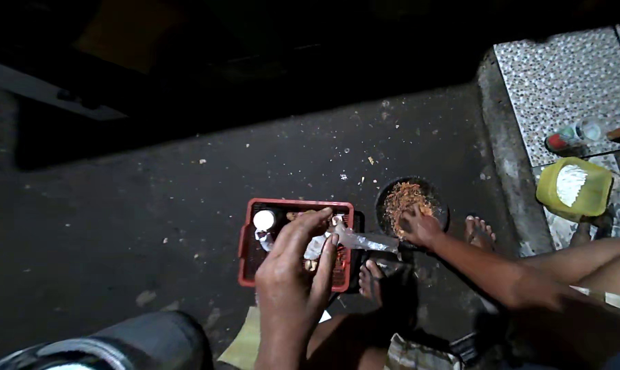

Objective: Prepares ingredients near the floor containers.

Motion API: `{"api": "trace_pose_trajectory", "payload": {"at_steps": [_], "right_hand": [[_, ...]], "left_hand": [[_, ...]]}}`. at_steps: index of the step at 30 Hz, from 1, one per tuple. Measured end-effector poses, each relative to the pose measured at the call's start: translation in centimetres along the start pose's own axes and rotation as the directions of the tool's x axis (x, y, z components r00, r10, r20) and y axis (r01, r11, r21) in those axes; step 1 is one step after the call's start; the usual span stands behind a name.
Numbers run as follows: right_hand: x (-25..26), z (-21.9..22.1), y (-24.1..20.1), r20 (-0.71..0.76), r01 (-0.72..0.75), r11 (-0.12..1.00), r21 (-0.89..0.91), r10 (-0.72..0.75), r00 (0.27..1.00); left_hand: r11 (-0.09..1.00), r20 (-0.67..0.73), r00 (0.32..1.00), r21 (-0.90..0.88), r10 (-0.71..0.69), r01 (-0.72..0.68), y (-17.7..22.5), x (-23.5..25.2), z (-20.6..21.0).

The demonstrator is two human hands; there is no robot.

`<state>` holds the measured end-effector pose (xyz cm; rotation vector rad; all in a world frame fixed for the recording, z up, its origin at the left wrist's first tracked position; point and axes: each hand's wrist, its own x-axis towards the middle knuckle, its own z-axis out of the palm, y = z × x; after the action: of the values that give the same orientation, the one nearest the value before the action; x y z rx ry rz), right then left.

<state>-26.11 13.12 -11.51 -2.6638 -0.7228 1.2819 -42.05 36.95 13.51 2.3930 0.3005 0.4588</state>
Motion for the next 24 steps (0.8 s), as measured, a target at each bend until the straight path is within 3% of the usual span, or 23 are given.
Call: {"api": "trace_pose_trajectory", "payload": {"at_steps": [3, 7, 10, 14, 18, 20, 22, 24], "right_hand": [[0.2, -1.4, 0.6, -0.020, 0.068, 0.991, -0.113, -0.071, 0.997], [3.7, -4.0, -0.1, -0.158, -0.054, 0.997, -0.055, 0.045, 0.986], [2.5, -3.2, -1.6, -0.071, -0.132, 0.980, 0.149, 0.144, 0.987], [-0.2, 1.0, -0.9, 0.011, 0.062, 0.985, -0.162, -0.061, 0.998], [2.7, -2.1, -1.4, -0.110, -0.072, 0.988, -0.138, 0.057, 0.992], [3.8, -3.8, -2.9, -0.107, -0.117, 0.993, -0.010, 0.115, 0.988], [2.0, -1.9, -3.4, -0.036, -0.099, 0.994, 0.054, 0.101, 0.994], [-0.4, 0.9, -3.2, 0.028, -0.020, 0.996, -0.085, 0.023, 0.999]], "left_hand": [[1.000, -0.027, 1.000, -0.007, 0.004, -0.004, -0.3, 0.0, -0.1], [1.000, -0.043, 0.999, -0.014, 0.009, -0.009, -0.8, 0.0, -0.4], [1.000, -0.083, 0.996, -0.013, -0.026, 0.025, -1.4, -0.6, -1.1], [0.997, -0.121, 0.990, -0.032, -0.067, 0.064, -1.9, -1.2, -2.0], [0.994, -0.094, 0.990, -0.038, -0.104, 0.101, -1.6, -0.8, -1.9], [0.996, -0.078, 0.993, -0.013, -0.093, 0.092, -1.6, -0.3, -1.8], [0.997, -0.038, 0.996, -0.013, -0.078, 0.078, -1.6, -0.3, -1.5], [0.998, -0.010, 0.998, 0.002, -0.067, 0.067, -2.0, -0.3, -1.7]]}}
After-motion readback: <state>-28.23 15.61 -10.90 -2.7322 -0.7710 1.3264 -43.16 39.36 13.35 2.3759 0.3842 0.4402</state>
